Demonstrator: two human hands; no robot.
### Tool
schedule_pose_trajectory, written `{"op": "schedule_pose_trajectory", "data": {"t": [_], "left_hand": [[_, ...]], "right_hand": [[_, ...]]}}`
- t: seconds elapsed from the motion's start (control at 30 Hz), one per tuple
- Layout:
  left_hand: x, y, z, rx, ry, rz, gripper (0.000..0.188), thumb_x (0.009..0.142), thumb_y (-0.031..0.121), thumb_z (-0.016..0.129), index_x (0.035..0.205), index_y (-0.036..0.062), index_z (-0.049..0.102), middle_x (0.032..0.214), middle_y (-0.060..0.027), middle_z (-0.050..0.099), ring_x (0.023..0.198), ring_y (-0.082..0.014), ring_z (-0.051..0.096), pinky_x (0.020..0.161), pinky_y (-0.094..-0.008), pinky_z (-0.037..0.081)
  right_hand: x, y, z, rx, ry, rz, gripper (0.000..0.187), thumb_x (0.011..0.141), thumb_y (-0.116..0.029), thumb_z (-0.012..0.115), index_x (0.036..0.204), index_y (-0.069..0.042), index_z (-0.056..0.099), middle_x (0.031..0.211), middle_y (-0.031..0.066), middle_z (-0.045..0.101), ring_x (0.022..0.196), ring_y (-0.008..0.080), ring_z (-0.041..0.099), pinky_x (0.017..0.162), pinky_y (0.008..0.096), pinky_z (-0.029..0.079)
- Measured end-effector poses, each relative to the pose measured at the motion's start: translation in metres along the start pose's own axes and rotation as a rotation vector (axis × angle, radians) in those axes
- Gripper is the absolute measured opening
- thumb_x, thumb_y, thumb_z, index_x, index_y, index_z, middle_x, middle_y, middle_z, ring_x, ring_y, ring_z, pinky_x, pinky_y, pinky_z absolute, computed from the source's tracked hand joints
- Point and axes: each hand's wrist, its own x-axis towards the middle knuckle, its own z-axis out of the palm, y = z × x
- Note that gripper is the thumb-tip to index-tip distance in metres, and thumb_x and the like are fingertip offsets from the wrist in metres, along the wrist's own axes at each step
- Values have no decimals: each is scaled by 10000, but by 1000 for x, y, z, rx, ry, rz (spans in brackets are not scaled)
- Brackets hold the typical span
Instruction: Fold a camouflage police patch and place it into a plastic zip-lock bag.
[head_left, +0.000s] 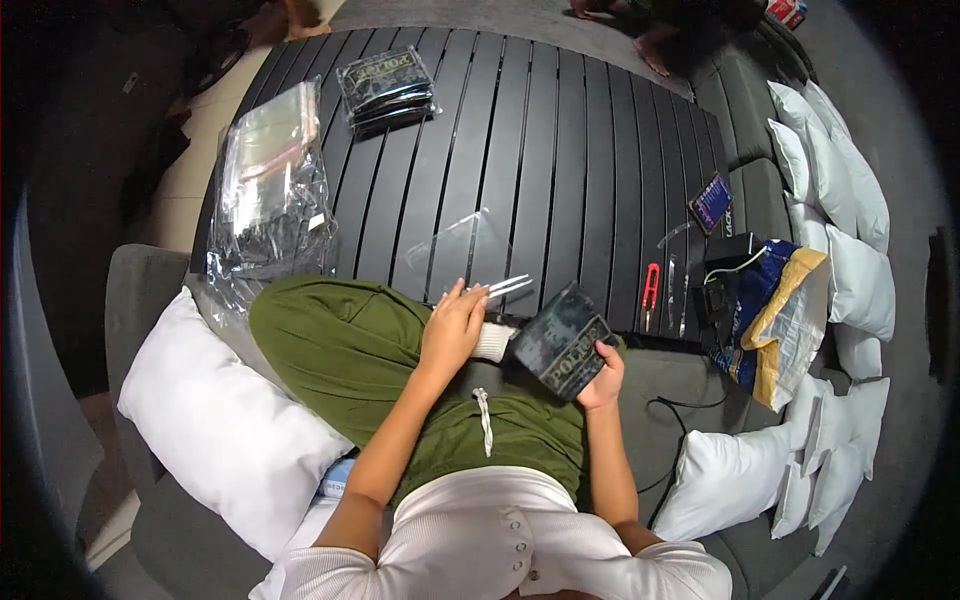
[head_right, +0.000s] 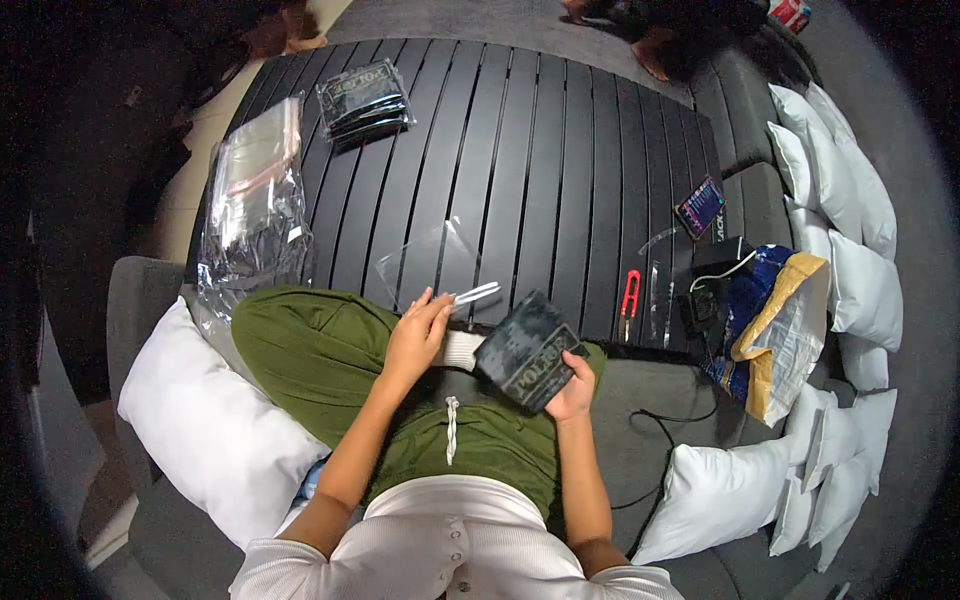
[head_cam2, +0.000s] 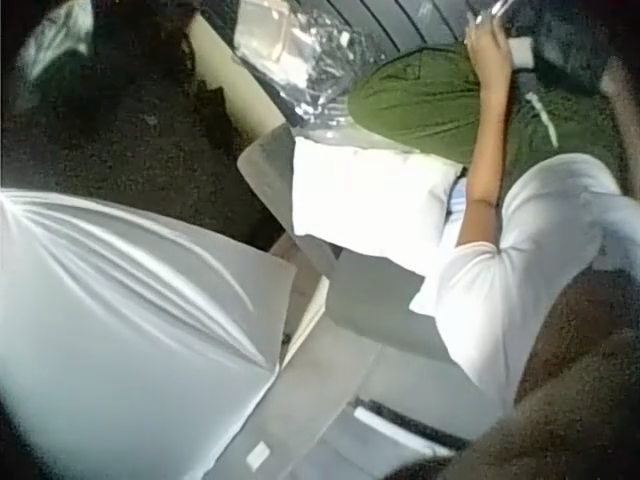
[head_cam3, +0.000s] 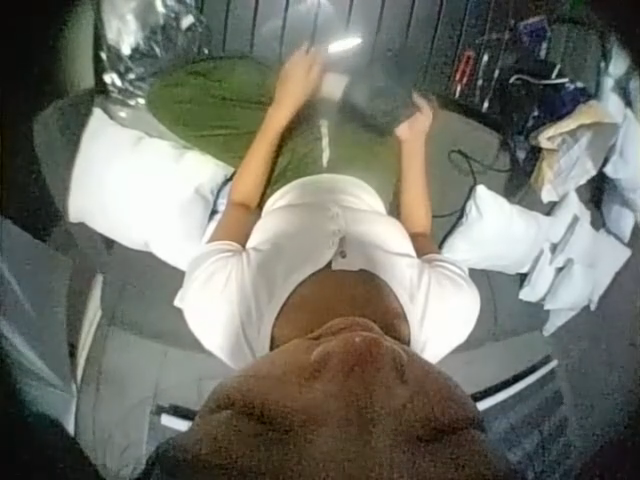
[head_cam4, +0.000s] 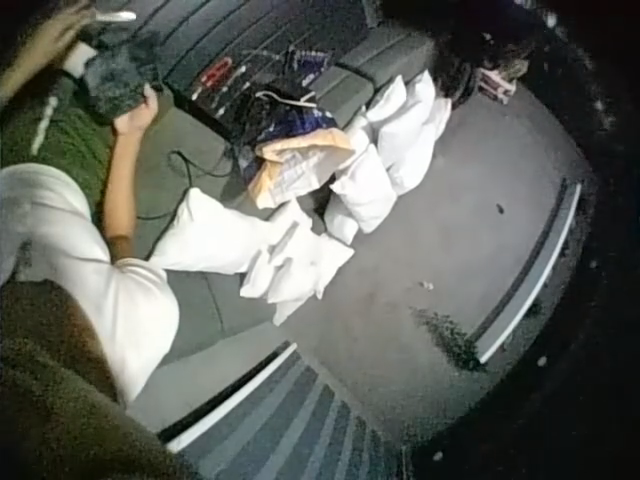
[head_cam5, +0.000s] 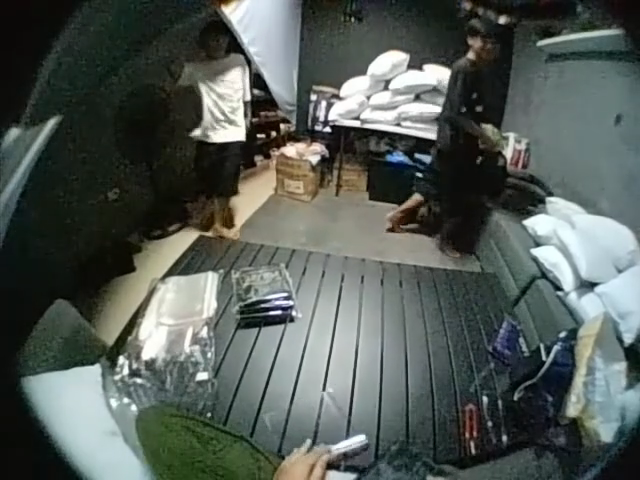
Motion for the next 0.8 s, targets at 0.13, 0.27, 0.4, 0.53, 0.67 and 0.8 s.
{"op": "schedule_pose_trajectory", "data": {"t": [0.13, 0.27, 0.4, 0.53, 0.67, 0.8], "left_hand": [[0, 3, -3, -134, 22, -88, 250, 886, 185, 472, 1058, 55, 599, 1017, -159, 616, 982, -322, 569, 959, -431, 373], [-3, 0, 1, -112, 75, -54, 230, 860, 111, 488, 1060, 56, 586, 915, -153, 639, 834, -305, 615, 933, -407, 405], [-3, 4, 3, -273, 104, -93, 254, 827, 60, 508, 1073, 64, 573, 873, -146, 641, 825, -299, 614, 913, -396, 421], [-2, 2, 4, -257, 135, -45, 316, 783, 5, 543, 1094, 63, 562, 848, -105, 620, 784, -255, 612, 789, -351, 451], [-3, 0, 7, -86, 139, 73, 334, 751, 8, 570, 1079, 71, 574, 852, -69, 590, 779, -209, 593, 736, -317, 433], [-5, 4, 8, 50, 162, 140, 285, 735, 39, 586, 1014, 89, 600, 853, -45, 579, 796, -208, 576, 764, -324, 389]], "right_hand": [[1, 2, 4, -151, -26, 205, 357, 821, -165, 470, 1096, 51, 539, 1055, 184, 610, 922, 301, 618, 829, 433, 489], [3, 4, 5, -225, 0, 329, 305, 824, -150, 495, 1021, 72, 565, 953, 173, 633, 833, 270, 641, 768, 398, 518], [4, 5, 2, -234, 32, 340, 287, 828, -148, 499, 999, 68, 573, 935, 166, 634, 818, 262, 640, 764, 395, 518], [5, 6, 7, -235, 48, 362, 299, 829, -146, 496, 1023, 72, 562, 948, 165, 632, 833, 262, 637, 775, 396, 515], [5, 7, 8, -209, -2, 368, 321, 835, -149, 480, 1057, 73, 550, 982, 175, 629, 867, 269, 635, 796, 404, 509], [6, 8, 8, -242, 36, 375, 323, 839, -152, 465, 1058, 69, 553, 994, 183, 630, 876, 279, 637, 807, 407, 505]]}}
